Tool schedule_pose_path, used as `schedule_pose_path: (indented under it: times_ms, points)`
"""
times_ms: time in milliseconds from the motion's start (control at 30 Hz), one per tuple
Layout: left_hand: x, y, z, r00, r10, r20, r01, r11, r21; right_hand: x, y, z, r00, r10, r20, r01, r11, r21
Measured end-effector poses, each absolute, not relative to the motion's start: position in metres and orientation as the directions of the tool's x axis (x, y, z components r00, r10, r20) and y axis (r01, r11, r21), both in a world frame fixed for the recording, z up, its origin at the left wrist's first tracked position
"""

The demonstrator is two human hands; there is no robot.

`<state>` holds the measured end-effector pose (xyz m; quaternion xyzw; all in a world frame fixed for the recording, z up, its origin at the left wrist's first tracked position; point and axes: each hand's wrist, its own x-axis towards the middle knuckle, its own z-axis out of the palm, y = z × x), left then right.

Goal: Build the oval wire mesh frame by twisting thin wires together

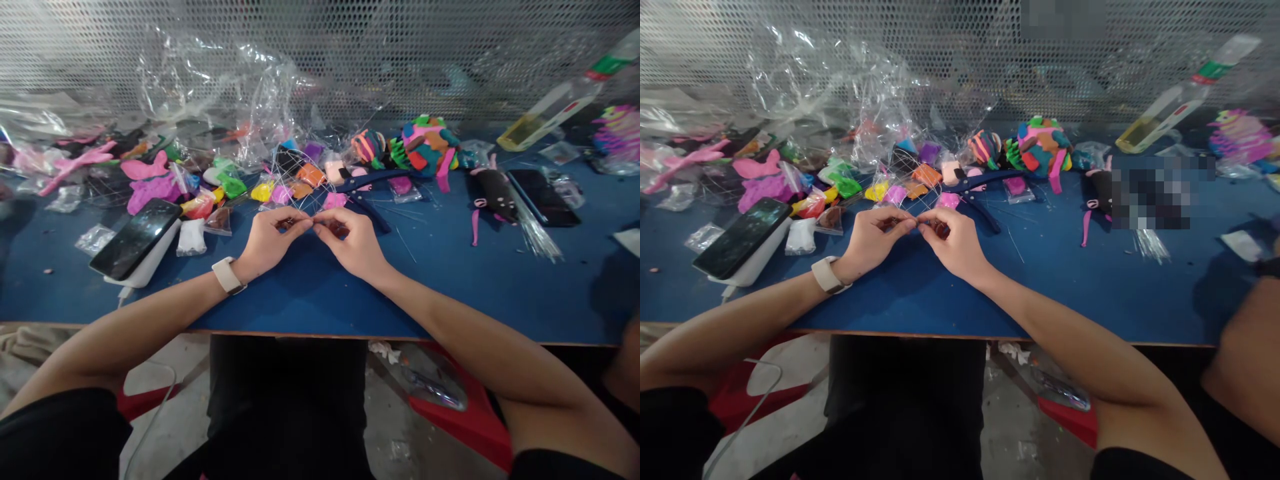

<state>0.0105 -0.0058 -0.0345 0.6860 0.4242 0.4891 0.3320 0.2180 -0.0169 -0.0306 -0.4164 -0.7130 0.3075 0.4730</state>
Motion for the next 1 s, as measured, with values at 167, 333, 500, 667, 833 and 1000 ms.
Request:
schedule_pose_path:
  times_ms: [167, 333, 500, 667, 833, 1000]
  points:
    - [0.011, -0.007, -0.035, 0.161, 0.902, 0.400, 0.255, -0.429, 0.866, 0.216, -0.017, -0.032, -0.197, 0.906, 0.375, 0.295, 0.420, -0.858]
    - [0.011, -0.006, -0.035, 0.157, 0.901, 0.404, 0.272, -0.433, 0.859, 0.215, -0.018, -0.038, -0.138, 0.930, 0.341, 0.283, 0.367, -0.886]
    - [0.011, -0.004, -0.037, 0.154, 0.907, 0.392, 0.294, -0.421, 0.858, 0.214, -0.019, -0.042, -0.093, 0.932, 0.350, 0.331, 0.361, -0.872]
    - [0.011, -0.004, -0.036, 0.173, 0.908, 0.382, 0.313, -0.418, 0.853, 0.213, -0.019, -0.044, -0.085, 0.922, 0.377, 0.378, 0.380, -0.844]
    - [0.012, -0.005, -0.035, 0.193, 0.906, 0.376, 0.308, -0.419, 0.854, 0.213, -0.018, -0.045, -0.075, 0.906, 0.416, 0.396, 0.410, -0.822]
    - [0.012, -0.005, -0.035, 0.200, 0.908, 0.368, 0.288, -0.414, 0.864, 0.213, -0.018, -0.045, -0.097, 0.883, 0.459, 0.415, 0.455, -0.788]
